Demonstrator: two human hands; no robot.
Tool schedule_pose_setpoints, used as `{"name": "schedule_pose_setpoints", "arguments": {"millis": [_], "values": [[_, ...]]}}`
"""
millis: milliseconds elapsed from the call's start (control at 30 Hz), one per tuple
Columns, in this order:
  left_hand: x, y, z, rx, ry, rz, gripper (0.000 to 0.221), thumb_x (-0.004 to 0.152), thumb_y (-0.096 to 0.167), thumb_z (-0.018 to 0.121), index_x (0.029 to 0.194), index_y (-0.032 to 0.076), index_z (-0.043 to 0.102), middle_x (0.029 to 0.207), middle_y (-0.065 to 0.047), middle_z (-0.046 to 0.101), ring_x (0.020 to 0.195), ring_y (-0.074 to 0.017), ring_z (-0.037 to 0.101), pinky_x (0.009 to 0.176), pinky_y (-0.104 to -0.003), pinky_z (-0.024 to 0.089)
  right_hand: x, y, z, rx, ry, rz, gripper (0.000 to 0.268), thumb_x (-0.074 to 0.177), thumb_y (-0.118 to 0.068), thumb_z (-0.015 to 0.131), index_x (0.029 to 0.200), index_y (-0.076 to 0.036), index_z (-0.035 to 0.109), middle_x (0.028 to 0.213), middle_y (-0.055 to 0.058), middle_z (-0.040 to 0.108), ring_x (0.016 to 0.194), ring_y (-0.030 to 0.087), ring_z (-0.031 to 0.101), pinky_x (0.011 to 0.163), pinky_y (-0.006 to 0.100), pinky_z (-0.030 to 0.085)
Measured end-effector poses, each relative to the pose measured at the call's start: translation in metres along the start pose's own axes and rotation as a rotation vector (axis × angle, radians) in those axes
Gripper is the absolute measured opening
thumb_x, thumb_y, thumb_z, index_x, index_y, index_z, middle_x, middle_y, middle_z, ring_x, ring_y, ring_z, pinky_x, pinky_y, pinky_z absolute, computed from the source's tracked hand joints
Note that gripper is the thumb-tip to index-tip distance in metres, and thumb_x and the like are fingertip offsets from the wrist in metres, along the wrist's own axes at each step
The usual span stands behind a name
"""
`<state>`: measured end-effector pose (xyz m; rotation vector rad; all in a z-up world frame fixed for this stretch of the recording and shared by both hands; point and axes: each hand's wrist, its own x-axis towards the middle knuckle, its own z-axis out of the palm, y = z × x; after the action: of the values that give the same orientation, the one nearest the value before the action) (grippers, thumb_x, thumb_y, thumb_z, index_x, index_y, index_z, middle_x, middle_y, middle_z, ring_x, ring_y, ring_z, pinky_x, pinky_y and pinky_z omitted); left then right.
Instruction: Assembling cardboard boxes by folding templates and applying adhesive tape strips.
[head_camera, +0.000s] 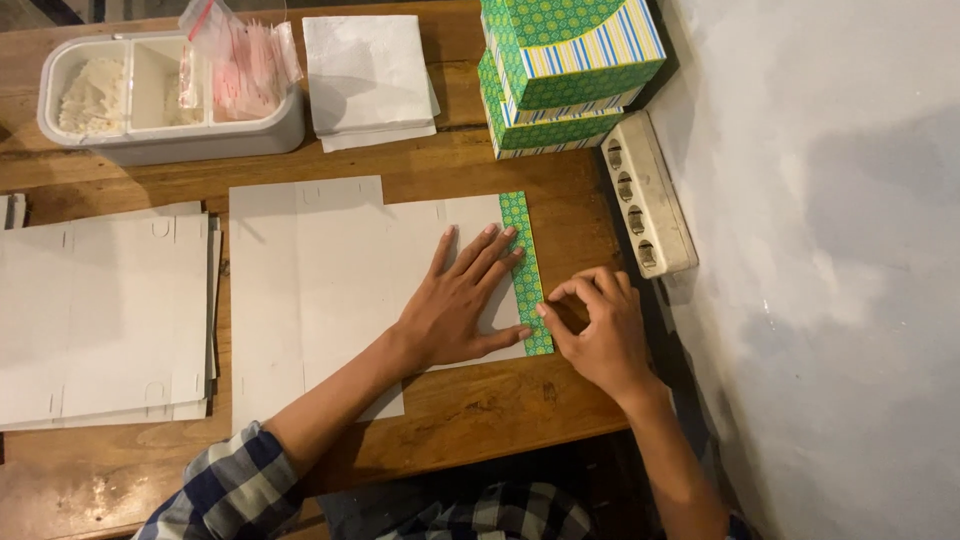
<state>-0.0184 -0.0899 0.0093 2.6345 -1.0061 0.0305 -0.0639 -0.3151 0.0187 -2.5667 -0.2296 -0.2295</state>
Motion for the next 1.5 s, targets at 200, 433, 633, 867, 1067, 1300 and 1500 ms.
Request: {"name": "schedule_pose_setpoints", "arguments": {"millis": [200, 433, 633, 867, 1067, 1300, 1500], "values": [[0.000, 0.001, -0.003, -0.039, -0.012, -0.004, 0.094, 0.088, 0.077, 0.047, 0.159, 0.016, 0.035, 0.168, -0.014, 0.030, 0.157, -0.0314, 0.021, 0.123, -0.066, 0.002, 0.019, 0.004, -0.002, 0.036, -0.035, -0.059, 0.019, 0.087, -0.031, 0.081, 0.093, -0.018, 0.069, 0.095, 0.003, 0.057, 0.099, 0.033, 0.061, 0.082, 0.048, 0.046], [0.001, 0.000, -0.004, -0.044, -0.018, -0.003, 0.096, 0.089, 0.077, 0.046, 0.160, 0.015, 0.033, 0.168, -0.014, 0.028, 0.158, -0.0315, 0.020, 0.123, -0.065, 0.001, 0.040, 0.008, -0.002, 0.055, -0.063, -0.060, 0.017, 0.090, -0.029, 0.079, 0.095, -0.017, 0.069, 0.095, 0.003, 0.056, 0.104, 0.032, 0.060, 0.087, 0.046, 0.048], [0.000, 0.000, -0.011, -0.097, -0.010, -0.015, 0.102, 0.089, 0.076, 0.049, 0.163, 0.009, 0.025, 0.171, -0.016, 0.019, 0.158, -0.0321, 0.017, 0.123, -0.064, 0.005, 0.061, 0.010, 0.003, 0.066, -0.056, -0.073, 0.016, 0.090, -0.025, 0.080, 0.096, -0.014, 0.069, 0.093, 0.007, 0.059, 0.102, 0.035, 0.062, 0.085, 0.048, 0.050], [-0.001, 0.000, -0.009, -0.002, -0.029, 0.003, 0.103, 0.091, 0.079, 0.042, 0.162, 0.005, 0.027, 0.170, -0.016, 0.023, 0.159, -0.0306, 0.016, 0.125, -0.061, 0.002, 0.088, 0.008, 0.005, 0.066, -0.099, -0.073, 0.013, 0.092, -0.023, 0.076, 0.099, -0.014, 0.069, 0.091, 0.005, 0.058, 0.098, 0.032, 0.060, 0.085, 0.047, 0.051], [0.000, 0.000, -0.009, -0.007, -0.037, 0.002, 0.104, 0.091, 0.080, 0.041, 0.162, 0.005, 0.025, 0.170, -0.015, 0.022, 0.158, -0.0307, 0.015, 0.125, -0.061, 0.002, 0.103, 0.004, 0.006, 0.101, -0.081, -0.049, 0.013, 0.092, -0.023, 0.075, 0.094, -0.012, 0.068, 0.086, 0.008, 0.060, 0.091, 0.031, 0.062, 0.082, 0.046, 0.052], [-0.002, 0.001, -0.010, 0.020, -0.042, 0.000, 0.105, 0.090, 0.081, 0.040, 0.162, 0.005, 0.025, 0.169, -0.015, 0.023, 0.158, -0.0308, 0.017, 0.125, -0.062, 0.005, 0.095, 0.009, 0.019, 0.022, 0.027, -0.042, 0.019, 0.091, -0.033, 0.078, 0.092, -0.016, 0.068, 0.085, 0.004, 0.061, 0.089, 0.028, 0.062, 0.081, 0.042, 0.053], [-0.002, 0.001, -0.008, -0.026, -0.012, -0.006, 0.104, 0.089, 0.079, 0.041, 0.162, 0.006, 0.026, 0.169, -0.015, 0.025, 0.158, -0.0315, 0.018, 0.124, -0.062, 0.004, 0.087, 0.010, 0.017, 0.018, -0.001, -0.024, 0.018, 0.092, -0.031, 0.076, 0.101, -0.016, 0.070, 0.090, 0.005, 0.063, 0.093, 0.028, 0.063, 0.082, 0.041, 0.054]]}}
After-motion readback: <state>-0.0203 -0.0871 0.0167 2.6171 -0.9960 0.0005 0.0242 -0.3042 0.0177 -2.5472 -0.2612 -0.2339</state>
